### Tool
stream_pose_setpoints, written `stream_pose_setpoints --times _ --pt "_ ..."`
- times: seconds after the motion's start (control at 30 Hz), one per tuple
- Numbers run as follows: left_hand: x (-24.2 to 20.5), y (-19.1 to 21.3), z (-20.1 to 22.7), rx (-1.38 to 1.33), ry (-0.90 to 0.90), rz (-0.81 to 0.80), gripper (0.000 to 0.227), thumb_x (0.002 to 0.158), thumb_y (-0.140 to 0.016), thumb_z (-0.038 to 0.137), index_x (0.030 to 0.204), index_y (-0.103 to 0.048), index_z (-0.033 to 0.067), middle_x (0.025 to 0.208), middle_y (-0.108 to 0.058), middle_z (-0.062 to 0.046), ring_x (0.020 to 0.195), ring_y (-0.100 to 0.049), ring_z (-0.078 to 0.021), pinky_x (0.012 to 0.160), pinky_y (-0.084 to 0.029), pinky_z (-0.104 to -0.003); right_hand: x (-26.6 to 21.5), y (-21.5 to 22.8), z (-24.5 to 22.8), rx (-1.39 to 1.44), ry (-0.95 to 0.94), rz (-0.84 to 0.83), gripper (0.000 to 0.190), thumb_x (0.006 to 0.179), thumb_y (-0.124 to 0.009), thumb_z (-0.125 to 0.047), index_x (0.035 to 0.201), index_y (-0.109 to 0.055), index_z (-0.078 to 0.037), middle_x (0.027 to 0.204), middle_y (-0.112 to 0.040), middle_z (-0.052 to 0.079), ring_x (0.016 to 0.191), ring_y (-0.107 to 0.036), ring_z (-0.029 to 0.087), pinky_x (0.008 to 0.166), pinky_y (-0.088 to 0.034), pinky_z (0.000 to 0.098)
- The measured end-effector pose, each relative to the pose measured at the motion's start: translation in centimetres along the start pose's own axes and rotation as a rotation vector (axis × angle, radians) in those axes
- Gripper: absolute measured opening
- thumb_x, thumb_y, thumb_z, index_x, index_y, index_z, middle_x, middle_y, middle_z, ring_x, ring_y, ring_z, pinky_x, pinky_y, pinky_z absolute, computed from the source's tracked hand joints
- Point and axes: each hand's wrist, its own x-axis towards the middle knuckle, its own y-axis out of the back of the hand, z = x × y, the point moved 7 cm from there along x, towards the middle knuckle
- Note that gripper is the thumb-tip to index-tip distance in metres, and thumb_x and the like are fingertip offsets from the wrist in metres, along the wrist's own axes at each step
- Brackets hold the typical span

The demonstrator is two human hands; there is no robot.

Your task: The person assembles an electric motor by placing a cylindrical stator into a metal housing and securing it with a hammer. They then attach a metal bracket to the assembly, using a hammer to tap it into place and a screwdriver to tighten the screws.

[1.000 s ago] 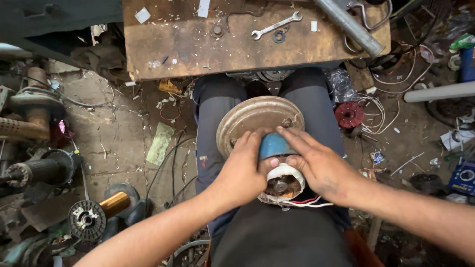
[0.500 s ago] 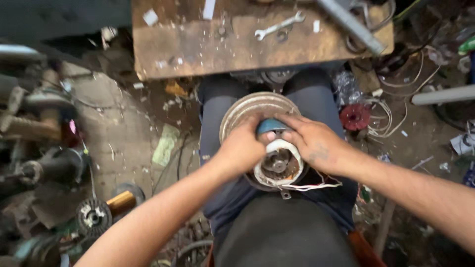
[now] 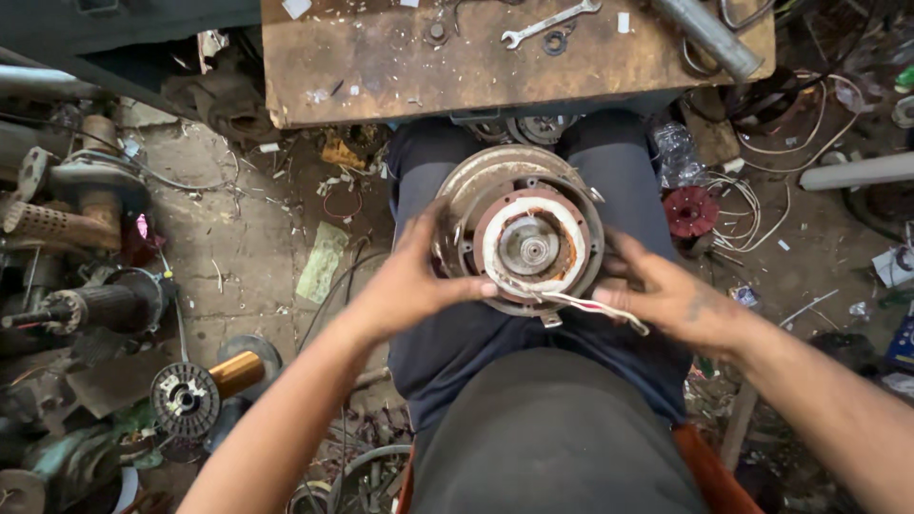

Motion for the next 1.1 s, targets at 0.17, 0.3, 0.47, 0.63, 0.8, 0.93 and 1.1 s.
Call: stream_pose_setpoints --times 0.17,0.3,0.47,0.63,0.8,0.93,1.1 --pt "-2.8 -2.3 -0.6 0.118 0.262 0.171 0.126 0.06 -0.097 0.036 0.155 -0.022 0.0021 0.151 -0.04 -0.024 0.142 -0.042 -0.0323 0.116 -0.039 -0.041 0.9 -1.7 -1.4 0.07 -0.167 0.019 0.102 0.066 -0.086 -0.015 0.152 -0.031 -0.007 0.137 -0.065 0.012 0.124 -0.064 0.02 0.095 -0.053 0.0351" --pt "-2.9 -5.6 0.4 -0.424 0.131 0.076 0.131 0.071 -0.091 0.023 0.161 0.002 0.0042 0.154 -0.048 -0.019 0.136 -0.058 -0.03 0.108 -0.048 -0.041 1.8 -3.0 -4.3 0.011 0.014 0.055 0.094 0.063 -0.093 -0.014 0.145 -0.048 -0.004 0.133 -0.068 0.009 0.121 -0.063 0.016 0.102 -0.049 0.0301" --pt "-1.4 -5.3 0.4 -0.452 0.191 0.138 0.107 0.068 -0.089 0.011 0.155 -0.027 0.0042 0.149 -0.056 -0.015 0.136 -0.054 -0.0236 0.115 -0.041 -0.037 2.3 -4.0 -5.0 0.278 0.071 0.069 0.087 0.063 -0.092 -0.01 0.141 -0.054 -0.006 0.129 -0.069 0.005 0.115 -0.064 0.014 0.096 -0.055 0.0311" --pt "-0.9 -5.3 0.7 -0.5 0.287 0.137 0.101 0.065 -0.088 0.005 0.149 -0.032 0.0081 0.142 -0.058 -0.011 0.131 -0.056 -0.0231 0.111 -0.043 -0.036 2.8 -4.3 -5.8 0.41 0.121 0.102 0.087 0.061 -0.087 -0.001 0.142 -0.055 -0.004 0.129 -0.067 0.007 0.114 -0.065 0.017 0.092 -0.056 0.0331" --pt "-0.4 -5.4 0.0 -0.515 0.38 0.149 0.093 0.066 -0.084 0.0 0.145 -0.035 0.008 0.137 -0.062 -0.011 0.127 -0.06 -0.0231 0.109 -0.045 -0.037 3.0 -3.7 -6.0 0.27 0.165 0.275 0.092 0.058 -0.091 -0.006 0.141 -0.053 -0.006 0.137 -0.064 0.008 0.126 -0.06 0.02 0.107 -0.046 0.0328" --pt "-0.1 -5.6 -0.1 -0.558 0.41 0.185 0.09 0.065 -0.083 -0.004 0.143 -0.039 0.0075 0.133 -0.065 -0.011 0.123 -0.062 -0.0235 0.107 -0.047 -0.037 3.1 -3.2 -5.0 0.097 0.061 0.428 0.084 0.06 -0.091 -0.017 0.137 -0.059 -0.007 0.137 -0.063 0.012 0.126 -0.06 0.026 0.105 -0.046 0.035" --pt "1.0 -5.6 -0.2 -0.521 0.463 0.259 0.092 0.064 -0.081 -0.005 0.143 -0.037 0.0104 0.133 -0.065 -0.008 0.123 -0.063 -0.0217 0.107 -0.047 -0.035 4.6 -2.5 -4.1 0.114 0.055 0.482 0.067 0.065 -0.086 -0.02 0.128 -0.066 -0.005 0.128 -0.072 0.015 0.122 -0.068 0.029 0.103 -0.049 0.0345"
